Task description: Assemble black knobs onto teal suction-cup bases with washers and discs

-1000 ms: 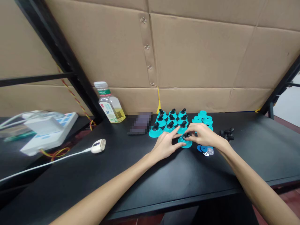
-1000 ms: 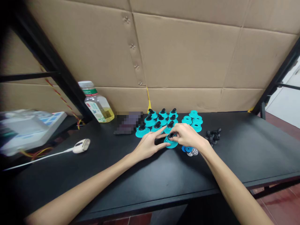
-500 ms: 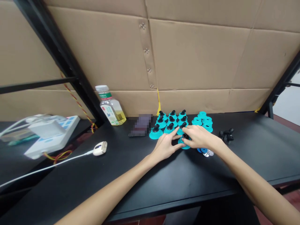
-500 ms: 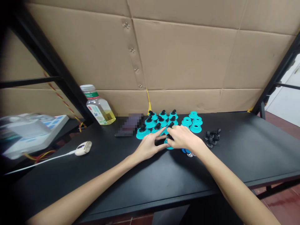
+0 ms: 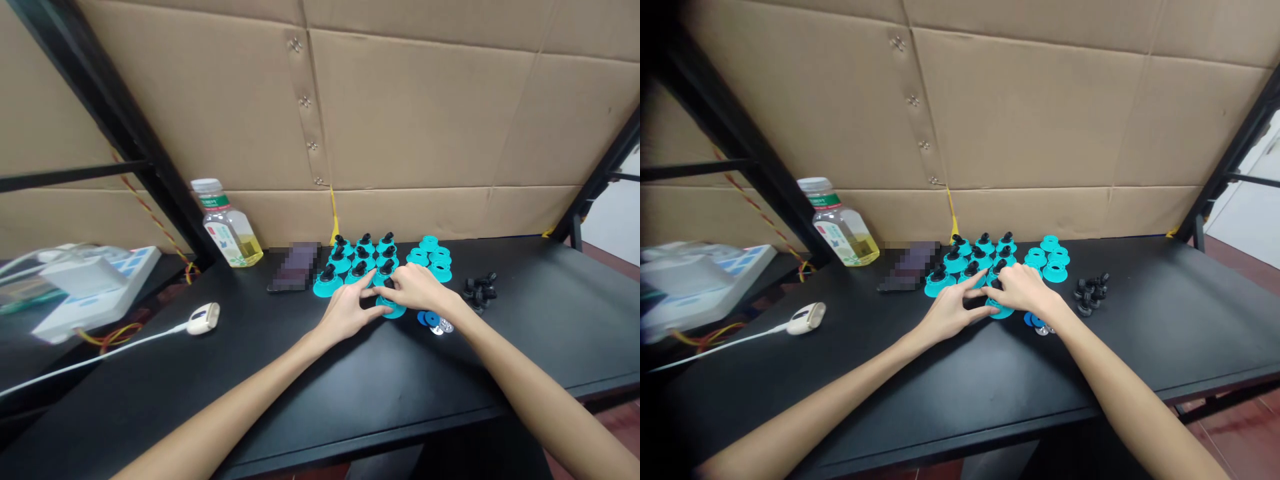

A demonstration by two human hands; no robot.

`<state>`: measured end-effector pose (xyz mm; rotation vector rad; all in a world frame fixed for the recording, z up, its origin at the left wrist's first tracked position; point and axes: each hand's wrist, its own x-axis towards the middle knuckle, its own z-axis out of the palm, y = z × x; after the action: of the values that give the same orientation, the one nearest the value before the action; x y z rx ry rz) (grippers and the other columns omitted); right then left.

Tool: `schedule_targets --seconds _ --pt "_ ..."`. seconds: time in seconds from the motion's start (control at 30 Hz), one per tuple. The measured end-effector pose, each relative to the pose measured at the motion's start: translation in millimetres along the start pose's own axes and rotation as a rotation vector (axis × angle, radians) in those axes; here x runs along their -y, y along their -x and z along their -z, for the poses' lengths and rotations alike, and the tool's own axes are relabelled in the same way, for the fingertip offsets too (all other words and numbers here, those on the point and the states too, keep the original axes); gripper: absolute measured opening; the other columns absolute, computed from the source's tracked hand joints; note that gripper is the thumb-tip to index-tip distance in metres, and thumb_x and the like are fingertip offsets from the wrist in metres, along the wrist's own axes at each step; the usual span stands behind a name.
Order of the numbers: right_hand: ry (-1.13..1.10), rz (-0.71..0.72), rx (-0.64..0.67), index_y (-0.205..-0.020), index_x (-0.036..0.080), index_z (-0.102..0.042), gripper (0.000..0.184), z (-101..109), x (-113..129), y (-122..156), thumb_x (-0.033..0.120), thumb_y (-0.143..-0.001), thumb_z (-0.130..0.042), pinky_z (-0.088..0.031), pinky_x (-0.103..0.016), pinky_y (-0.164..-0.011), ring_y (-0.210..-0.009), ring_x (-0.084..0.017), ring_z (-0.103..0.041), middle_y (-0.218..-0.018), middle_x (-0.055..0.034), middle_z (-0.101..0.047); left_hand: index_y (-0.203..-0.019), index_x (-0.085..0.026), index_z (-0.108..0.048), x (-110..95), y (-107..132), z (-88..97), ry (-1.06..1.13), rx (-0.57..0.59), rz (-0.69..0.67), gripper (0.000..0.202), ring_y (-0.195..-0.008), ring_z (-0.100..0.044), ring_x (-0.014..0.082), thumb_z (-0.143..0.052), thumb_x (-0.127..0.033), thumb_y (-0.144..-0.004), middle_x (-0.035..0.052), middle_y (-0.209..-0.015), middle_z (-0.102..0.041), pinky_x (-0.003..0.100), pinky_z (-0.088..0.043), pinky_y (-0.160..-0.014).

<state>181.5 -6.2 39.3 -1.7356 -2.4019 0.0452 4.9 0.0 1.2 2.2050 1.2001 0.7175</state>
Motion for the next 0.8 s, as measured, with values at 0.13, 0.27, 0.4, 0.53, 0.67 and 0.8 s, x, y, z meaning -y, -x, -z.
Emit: schedule_targets --seconds 0.13,0.27,0.4,0.53,0.67,0.8 --pt "-0.089 0.002 0.006 -0.046 0.017 -0.046 0.066 9 -3 6 0.068 -0.088 -0.038 -0.020 -0.027 -0.051 -0.050 -0.011 -0.036 -0.046 -0.0013 -0.043 -0.146 -0.021 -0.034 1 -1 -0.3 -0.002 0.000 0.013 0.088 -0.124 -0.054 0.0295 -0.072 -0.050 -0.073 0.0003 -0.116 -0.068 0.039 -0.044 -0.100" --pt "-0.226 0.022 -0.082 -0.066 0.017 -0.062 0.053 20 -10 10 0.058 -0.092 -0.040 -0.025 -0.026 -0.055 -0.054 -0.011 -0.041 -0.054 -0.0001 -0.052 -0.147 -0.023 -0.033 3 -1 -0.8 0.016 0.003 0.004 0.089 -0.124 -0.055 0.0288 -0.072 -0.051 -0.072 0.0015 -0.118 -0.068 0.039 -0.044 -0.099" --pt "-0.404 0.176 -0.046 -0.101 0.019 -0.068 0.023 20 -16 9 0.032 -0.089 -0.052 -0.029 -0.023 -0.058 -0.060 -0.010 -0.049 -0.072 0.0001 -0.063 -0.147 -0.023 -0.032 2 -1 -0.2 -0.014 0.006 -0.008 0.089 -0.125 -0.054 0.0286 -0.071 -0.052 -0.073 0.0012 -0.118 -0.067 0.039 -0.045 -0.099" --pt "-0.416 0.199 -0.019 -0.089 0.015 -0.068 0.018 17 -18 6 0.026 -0.087 -0.054 -0.031 -0.023 -0.059 -0.061 -0.010 -0.050 -0.070 -0.0008 -0.063 -0.148 -0.025 -0.032 0 -1 0.7 -0.033 0.002 -0.022 0.087 -0.124 -0.054 0.0294 -0.070 -0.053 -0.074 -0.0002 -0.118 -0.066 0.041 -0.045 -0.099" --pt "-0.312 0.112 -0.035 -0.073 0.015 -0.060 0.025 17 -20 6 0.037 -0.085 -0.056 -0.029 -0.023 -0.056 -0.058 -0.011 -0.046 -0.063 0.0005 -0.057 -0.147 -0.024 -0.033 -1 0 1.1 -0.040 -0.001 -0.029 0.087 -0.120 -0.057 0.0312 -0.070 -0.054 -0.074 0.0008 -0.119 -0.065 0.041 -0.047 -0.097" --pt "-0.223 0.093 -0.024 -0.061 0.017 -0.049 0.037 15 -18 8 0.044 -0.086 -0.052 -0.022 -0.023 -0.053 -0.053 -0.009 -0.036 -0.055 0.0031 -0.047 -0.146 -0.025 -0.035 -3 0 1.4 -0.052 0.002 -0.022 0.084 -0.117 -0.060 0.0317 -0.069 -0.053 -0.075 0.0006 -0.119 -0.065 0.041 -0.048 -0.096"
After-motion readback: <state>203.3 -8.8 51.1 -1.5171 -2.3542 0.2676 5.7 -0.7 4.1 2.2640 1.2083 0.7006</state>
